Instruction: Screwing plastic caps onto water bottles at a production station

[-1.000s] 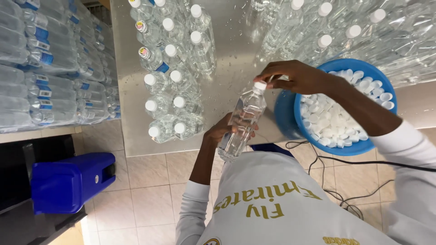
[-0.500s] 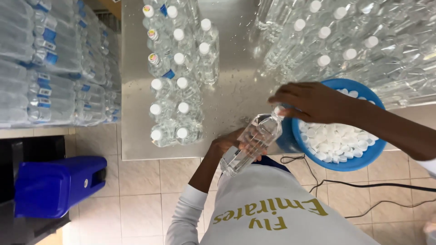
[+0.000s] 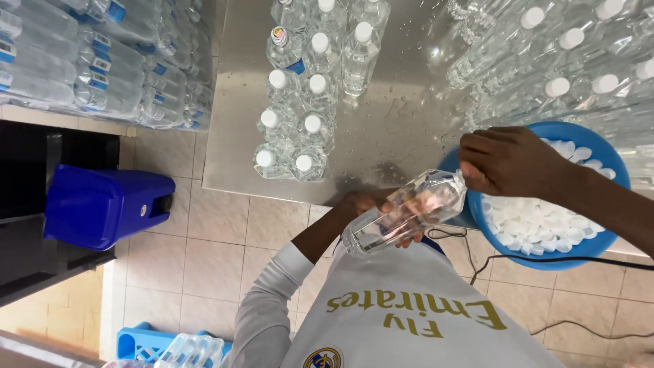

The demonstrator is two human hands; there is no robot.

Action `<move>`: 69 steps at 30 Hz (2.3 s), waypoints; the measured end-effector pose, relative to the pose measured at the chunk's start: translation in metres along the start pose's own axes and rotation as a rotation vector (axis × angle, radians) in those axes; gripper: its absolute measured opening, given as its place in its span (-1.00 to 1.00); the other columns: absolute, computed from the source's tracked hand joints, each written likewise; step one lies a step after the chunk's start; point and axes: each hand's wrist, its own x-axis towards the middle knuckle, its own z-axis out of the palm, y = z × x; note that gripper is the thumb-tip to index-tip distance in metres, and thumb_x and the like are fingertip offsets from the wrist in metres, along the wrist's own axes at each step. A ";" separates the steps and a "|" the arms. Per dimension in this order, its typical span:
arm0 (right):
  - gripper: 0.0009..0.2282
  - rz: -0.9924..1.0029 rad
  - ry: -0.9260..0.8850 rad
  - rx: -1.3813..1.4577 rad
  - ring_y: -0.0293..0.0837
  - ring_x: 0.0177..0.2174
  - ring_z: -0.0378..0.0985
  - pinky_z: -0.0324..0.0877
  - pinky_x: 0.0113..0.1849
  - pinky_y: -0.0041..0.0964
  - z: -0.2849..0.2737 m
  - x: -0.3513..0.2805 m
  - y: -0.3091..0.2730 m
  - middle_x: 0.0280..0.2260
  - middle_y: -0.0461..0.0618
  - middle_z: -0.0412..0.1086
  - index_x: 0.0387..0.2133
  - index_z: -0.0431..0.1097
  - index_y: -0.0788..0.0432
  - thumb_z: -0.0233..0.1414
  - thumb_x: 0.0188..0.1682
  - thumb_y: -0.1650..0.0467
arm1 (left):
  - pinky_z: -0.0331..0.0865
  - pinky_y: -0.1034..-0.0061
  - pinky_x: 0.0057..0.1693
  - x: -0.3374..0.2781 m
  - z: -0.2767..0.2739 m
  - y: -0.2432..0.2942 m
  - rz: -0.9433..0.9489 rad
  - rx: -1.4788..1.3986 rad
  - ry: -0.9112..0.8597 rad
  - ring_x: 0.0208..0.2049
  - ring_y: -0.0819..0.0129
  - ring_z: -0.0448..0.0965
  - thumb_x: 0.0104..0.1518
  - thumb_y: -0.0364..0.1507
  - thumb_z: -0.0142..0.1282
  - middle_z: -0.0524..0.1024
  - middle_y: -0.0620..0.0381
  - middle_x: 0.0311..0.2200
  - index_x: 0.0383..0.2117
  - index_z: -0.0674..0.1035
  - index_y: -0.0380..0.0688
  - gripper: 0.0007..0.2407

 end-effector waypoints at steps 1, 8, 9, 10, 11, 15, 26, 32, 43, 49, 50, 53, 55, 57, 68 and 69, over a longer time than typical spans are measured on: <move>-0.79 -0.173 0.098 -0.124 -0.06 -0.49 0.40 0.37 -0.42 -0.15 -0.005 -0.002 -0.003 -0.42 -0.04 0.33 -0.38 0.33 0.05 -0.05 0.20 0.24 | 0.59 -0.32 0.06 0.001 0.002 0.001 -0.015 -0.014 0.014 0.09 -0.29 0.65 0.07 -0.43 0.54 0.50 -0.30 0.23 0.45 0.31 -0.20 -0.22; -0.57 -0.708 0.302 -0.384 -0.15 -0.61 0.27 0.19 -0.52 -0.33 -0.045 0.015 -0.017 -0.57 -0.03 0.27 -0.61 0.28 0.06 -0.32 0.27 0.25 | 0.59 -0.37 -0.04 0.037 0.039 -0.002 -0.108 -0.143 0.048 -0.02 -0.29 0.70 0.07 -0.55 0.50 0.57 -0.34 0.12 0.43 0.35 -0.24 -0.27; -0.57 -0.701 0.298 -0.387 -0.15 -0.61 0.27 0.19 -0.52 -0.33 -0.026 0.006 -0.013 -0.57 -0.03 0.27 -0.61 0.28 0.06 -0.32 0.27 0.25 | 0.59 -0.38 -0.06 0.035 0.047 0.002 -0.130 -0.154 0.060 -0.04 -0.29 0.71 0.07 -0.57 0.50 0.58 -0.34 0.10 0.43 0.36 -0.24 -0.28; -0.56 -0.524 0.360 -0.201 -0.12 -0.67 0.27 0.22 -0.59 -0.28 -0.008 0.001 -0.004 -0.62 -0.09 0.20 -0.65 0.30 0.03 -0.32 0.23 0.23 | 0.59 -0.39 -0.07 0.035 0.053 0.011 -0.139 -0.159 0.074 -0.05 -0.29 0.72 0.07 -0.59 0.49 0.59 -0.35 0.09 0.42 0.37 -0.25 -0.28; -0.54 -0.345 0.417 -0.014 -0.10 -0.74 0.27 0.24 -0.66 -0.22 0.010 -0.003 0.006 -0.68 -0.14 0.13 -0.69 0.32 -0.01 -0.33 0.20 0.21 | 0.59 -0.40 -0.08 0.036 0.059 0.019 -0.148 -0.164 0.089 -0.07 -0.29 0.73 0.07 -0.61 0.49 0.60 -0.35 0.07 0.42 0.37 -0.25 -0.29; -0.47 0.410 0.180 0.418 0.13 -0.77 0.27 0.12 -0.61 -0.13 0.077 -0.020 0.052 -0.85 0.18 0.14 -0.81 0.15 0.17 -0.14 0.27 0.32 | 0.55 -0.30 0.04 0.052 0.080 0.081 -0.188 0.437 0.340 0.02 -0.29 0.69 -0.04 -0.24 0.45 0.59 -0.31 0.10 0.42 0.36 -0.14 -0.21; -0.55 0.679 -0.084 0.597 0.26 -0.62 0.58 0.43 -0.57 0.09 0.050 0.083 0.035 -0.55 0.48 0.46 0.11 0.37 0.37 -0.16 0.41 0.15 | 0.41 -0.07 0.38 0.059 0.028 0.046 0.382 1.282 1.124 0.33 -0.19 0.49 -0.05 -0.03 0.50 0.44 -0.13 0.34 0.56 0.14 0.13 -0.01; -0.68 0.398 0.065 0.281 0.36 -0.32 0.71 0.58 -0.32 0.33 0.080 0.175 -0.036 -0.29 0.35 0.60 -0.03 0.35 0.26 0.04 0.20 0.21 | -0.10 -0.36 0.54 0.074 -0.010 -0.013 0.801 0.621 1.533 0.54 -0.41 -0.11 0.09 -0.09 0.48 -0.18 -0.24 0.54 0.61 -0.08 0.03 0.04; -0.58 0.639 0.297 0.006 0.06 -0.21 0.65 0.58 -0.35 0.01 0.066 0.129 0.127 -0.08 0.18 0.51 0.29 0.35 0.16 0.14 0.21 0.26 | 0.51 0.25 0.28 0.060 -0.042 0.025 0.631 0.177 1.145 0.45 0.15 0.32 0.15 -0.37 0.29 0.22 -0.01 0.51 0.45 0.30 -0.05 -0.34; -0.68 0.800 0.293 -0.514 0.46 0.13 0.32 0.34 -0.06 0.35 0.087 0.044 0.231 0.04 0.39 0.51 0.03 0.56 0.25 0.09 0.35 0.20 | 0.62 0.39 0.08 0.071 -0.034 -0.016 0.543 0.137 1.146 0.15 0.22 0.64 0.12 -0.41 0.36 0.48 0.03 0.32 0.34 0.46 -0.09 -0.42; -0.66 0.880 0.204 -0.318 0.44 0.03 0.46 0.43 -0.13 0.30 0.088 0.050 0.218 0.01 0.45 0.50 0.13 0.46 0.23 -0.05 0.35 0.22 | 0.65 0.39 0.09 0.075 -0.033 -0.025 0.484 0.127 1.145 0.15 0.20 0.65 0.13 -0.51 0.36 0.49 0.01 0.34 0.35 0.47 -0.06 -0.43; -0.80 0.843 0.286 -0.057 0.28 -0.15 0.54 0.45 -0.18 0.27 0.068 0.062 0.154 -0.27 0.24 0.52 0.02 0.38 0.20 0.08 0.25 0.34 | 0.48 0.19 0.27 0.086 -0.059 -0.046 0.473 0.310 0.990 0.51 0.22 0.27 0.11 -0.14 0.33 0.26 0.04 0.52 0.45 0.35 -0.03 -0.28; -0.78 0.785 0.271 -0.114 0.20 -0.22 0.59 0.46 -0.27 0.16 0.083 0.067 0.135 -0.31 0.14 0.55 -0.05 0.43 0.18 0.15 0.20 0.29 | 0.45 0.13 0.32 0.090 -0.057 -0.044 0.531 0.376 0.936 0.49 0.07 0.29 0.17 -0.17 0.31 0.21 0.02 0.53 0.46 0.32 0.00 -0.32; -0.75 0.738 0.270 -0.167 0.11 -0.28 0.63 0.48 -0.35 0.04 0.098 0.066 0.108 -0.36 0.04 0.59 -0.12 0.47 0.17 0.22 0.15 0.24 | 0.41 0.07 0.38 0.075 -0.033 -0.032 0.577 0.457 0.875 0.48 -0.07 0.31 0.23 -0.21 0.28 0.16 0.01 0.54 0.47 0.30 0.04 -0.35; -0.74 0.689 0.329 0.774 0.11 -0.34 0.60 0.44 -0.18 0.03 -0.058 0.053 -0.025 -0.41 0.24 0.48 -0.02 0.47 0.20 0.24 0.02 0.49 | -0.28 -0.11 0.61 0.046 0.033 0.112 0.493 1.258 0.321 0.61 -0.15 -0.18 -0.26 0.11 0.64 -0.03 0.03 0.62 0.61 0.10 0.14 0.21; -0.74 0.689 0.325 0.773 0.11 -0.34 0.60 0.44 -0.18 0.03 -0.054 0.048 -0.019 -0.41 0.24 0.48 -0.02 0.47 0.20 0.24 0.02 0.49 | -0.28 -0.11 0.61 0.052 0.030 0.103 0.495 1.255 0.323 0.61 -0.15 -0.18 -0.26 0.11 0.64 -0.03 0.03 0.62 0.61 0.10 0.14 0.21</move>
